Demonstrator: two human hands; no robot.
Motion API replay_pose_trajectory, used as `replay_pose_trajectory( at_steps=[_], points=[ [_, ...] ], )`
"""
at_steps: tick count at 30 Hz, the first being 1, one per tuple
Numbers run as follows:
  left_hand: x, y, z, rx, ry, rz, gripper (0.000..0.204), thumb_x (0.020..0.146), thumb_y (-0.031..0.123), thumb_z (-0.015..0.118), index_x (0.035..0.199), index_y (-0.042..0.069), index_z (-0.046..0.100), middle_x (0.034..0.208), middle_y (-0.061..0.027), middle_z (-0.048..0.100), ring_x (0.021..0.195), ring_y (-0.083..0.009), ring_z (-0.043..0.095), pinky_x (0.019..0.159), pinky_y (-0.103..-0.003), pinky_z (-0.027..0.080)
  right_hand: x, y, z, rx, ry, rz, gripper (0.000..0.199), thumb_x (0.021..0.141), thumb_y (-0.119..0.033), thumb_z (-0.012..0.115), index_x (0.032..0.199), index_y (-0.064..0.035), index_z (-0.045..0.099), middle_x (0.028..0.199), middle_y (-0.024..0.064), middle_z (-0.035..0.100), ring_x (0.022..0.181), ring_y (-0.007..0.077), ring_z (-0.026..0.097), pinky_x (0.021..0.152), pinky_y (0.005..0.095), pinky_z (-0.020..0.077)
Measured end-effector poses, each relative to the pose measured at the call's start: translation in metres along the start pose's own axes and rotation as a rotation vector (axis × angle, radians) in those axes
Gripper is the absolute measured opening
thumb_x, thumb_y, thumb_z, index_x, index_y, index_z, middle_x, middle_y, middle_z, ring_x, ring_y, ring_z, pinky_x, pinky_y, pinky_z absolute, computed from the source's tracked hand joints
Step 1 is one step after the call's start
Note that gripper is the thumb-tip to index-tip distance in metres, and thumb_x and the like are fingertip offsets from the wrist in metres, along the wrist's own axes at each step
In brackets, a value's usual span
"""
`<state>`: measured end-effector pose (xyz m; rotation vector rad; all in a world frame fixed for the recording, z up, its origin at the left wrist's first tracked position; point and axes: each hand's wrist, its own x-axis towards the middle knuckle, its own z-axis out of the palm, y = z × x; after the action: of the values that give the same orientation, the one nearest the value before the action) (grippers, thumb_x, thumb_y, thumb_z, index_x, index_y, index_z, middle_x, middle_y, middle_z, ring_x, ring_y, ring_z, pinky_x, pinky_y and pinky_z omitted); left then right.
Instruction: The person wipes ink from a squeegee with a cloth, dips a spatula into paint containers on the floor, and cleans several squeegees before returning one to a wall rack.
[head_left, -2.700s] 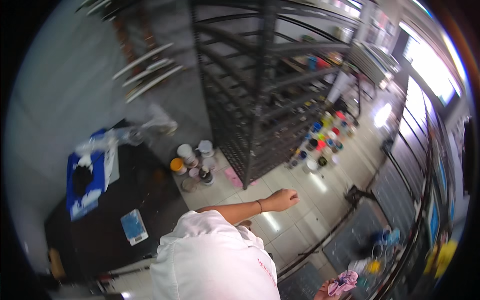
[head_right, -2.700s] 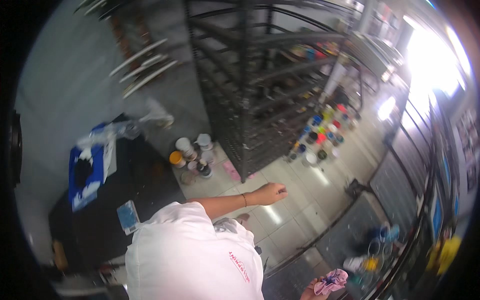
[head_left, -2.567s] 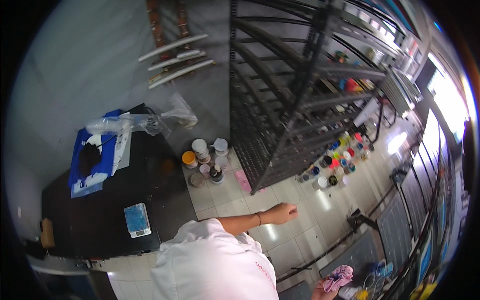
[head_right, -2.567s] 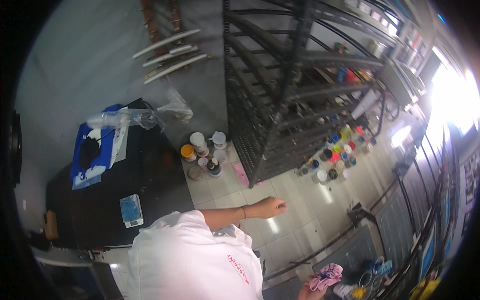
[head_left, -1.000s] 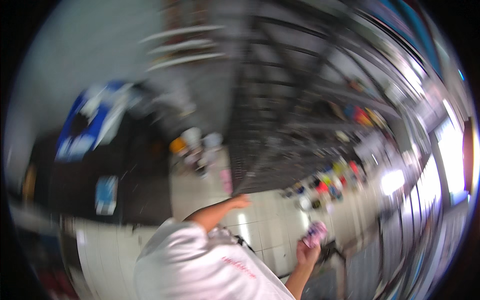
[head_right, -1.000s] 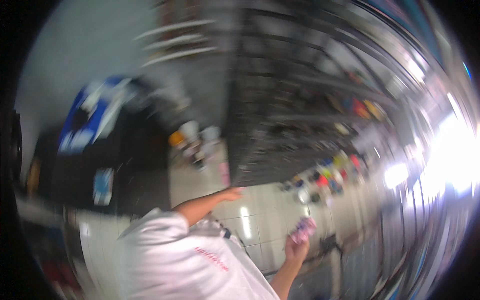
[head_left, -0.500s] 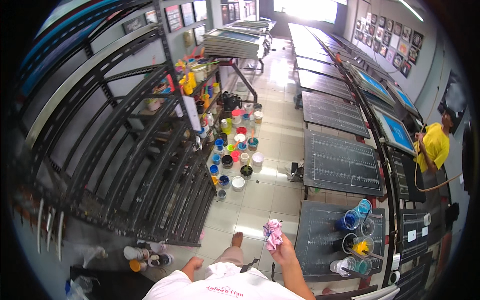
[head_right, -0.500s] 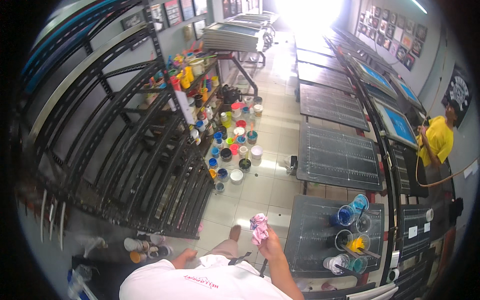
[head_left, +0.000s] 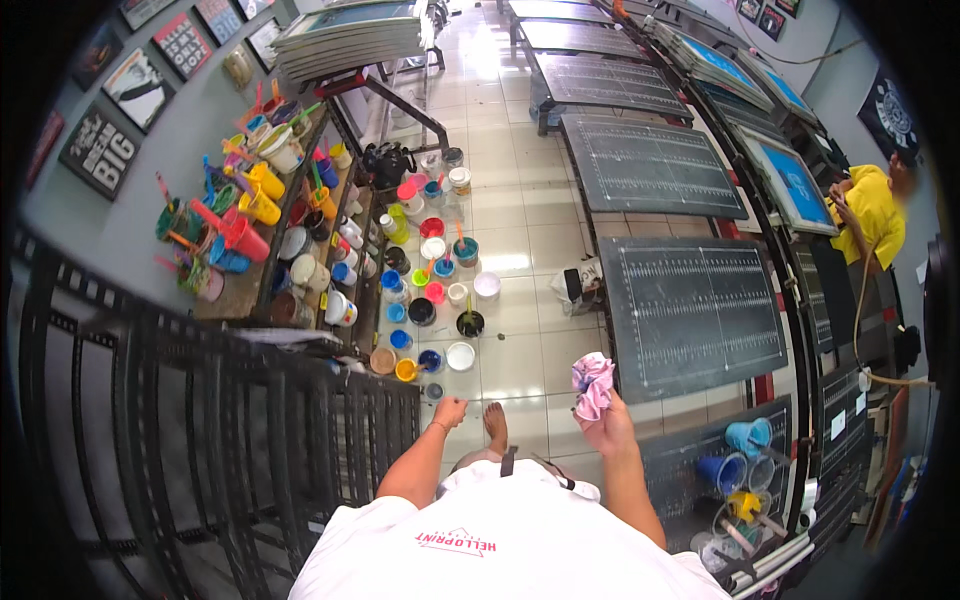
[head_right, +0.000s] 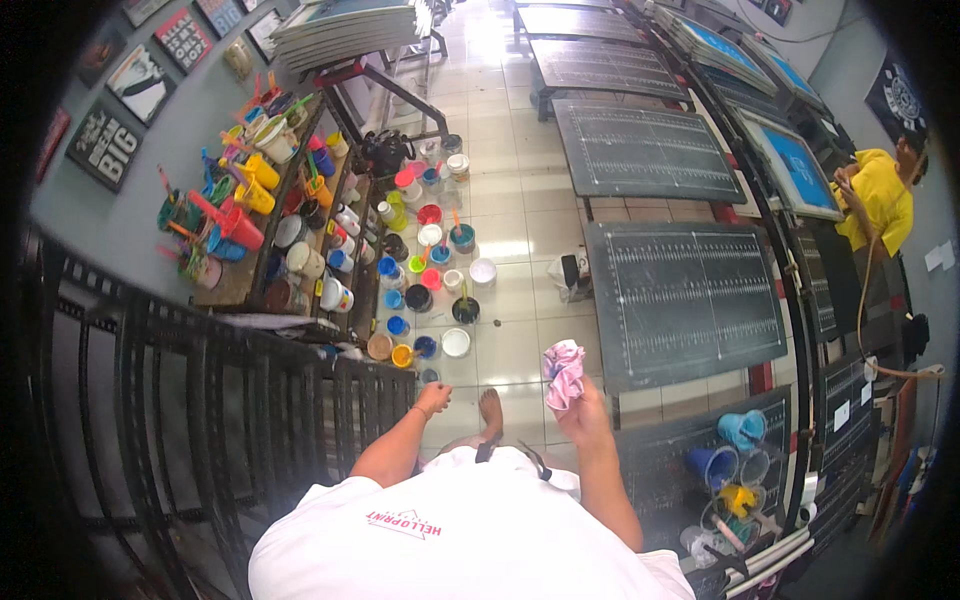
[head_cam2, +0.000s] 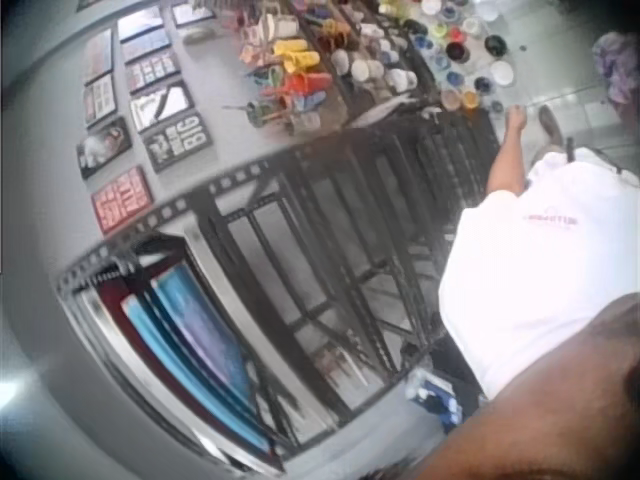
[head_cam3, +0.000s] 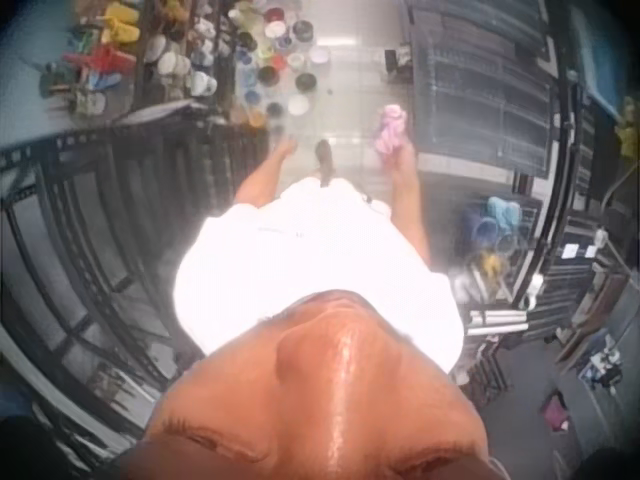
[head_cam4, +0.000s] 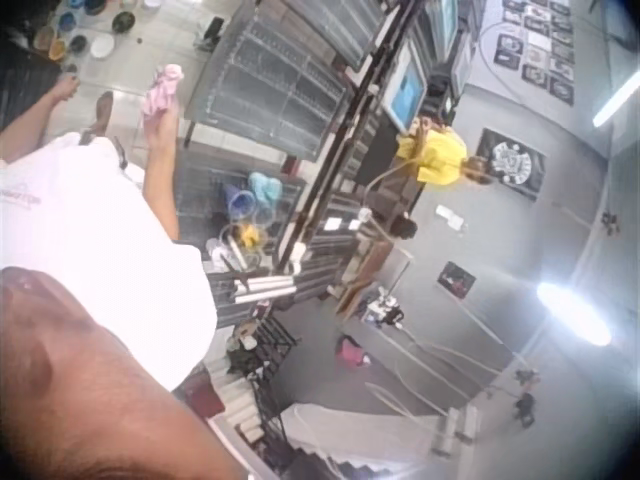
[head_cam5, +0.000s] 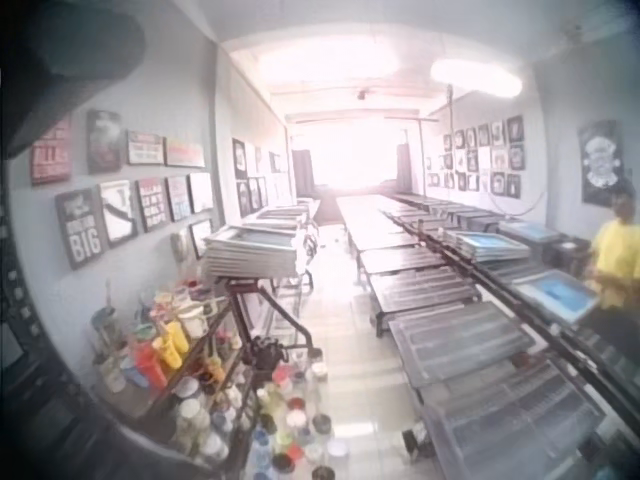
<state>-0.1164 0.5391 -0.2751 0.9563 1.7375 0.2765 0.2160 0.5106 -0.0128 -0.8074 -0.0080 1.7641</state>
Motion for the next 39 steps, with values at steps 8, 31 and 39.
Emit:
replay_pose_trajectory(
  at_steps=[8, 31, 39],
  points=[
    [0.131, 0.123, -0.046, 0.020, -0.094, 0.073, 0.039, 0.085, 0.036, 0.058, 0.088, -0.002, 0.064, 0.069, -0.0119, 0.065, 0.059, -0.0188, 0.062, 0.053, -0.033, 0.049, 0.136, -0.078, 0.069, 0.061, 0.024, -0.093, 0.018, 0.094, -0.028, 0.052, 0.104, -0.0142, 0.057, 0.080, -0.0038, 0.057, 0.065, 0.0095, 0.053, 0.056, 0.0255, 0.0425],
    [0.550, 0.493, -0.208, 0.030, 0.089, -0.048, 0.033, 0.083, 0.031, 0.057, 0.076, 0.000, 0.066, 0.067, -0.0113, 0.065, 0.057, -0.0195, 0.063, 0.051, -0.033, 0.050, 0.655, -0.360, 0.228, 0.079, 0.008, -0.113, 0.021, 0.092, -0.032, 0.053, 0.104, -0.0149, 0.059, 0.088, -0.0019, 0.061, 0.074, 0.0113, 0.058, 0.062, 0.0283, 0.0454],
    [0.745, 0.788, -0.240, 0.066, -0.066, 0.162, 0.036, 0.086, 0.035, 0.057, 0.089, -0.001, 0.065, 0.067, -0.0089, 0.064, 0.057, -0.0182, 0.061, 0.053, -0.033, 0.048, 0.879, -0.450, 0.339, 0.091, 0.069, -0.093, 0.020, 0.094, -0.030, 0.052, 0.101, -0.0135, 0.060, 0.088, -0.0018, 0.062, 0.073, 0.0117, 0.057, 0.060, 0.0286, 0.0431]
  ],
)
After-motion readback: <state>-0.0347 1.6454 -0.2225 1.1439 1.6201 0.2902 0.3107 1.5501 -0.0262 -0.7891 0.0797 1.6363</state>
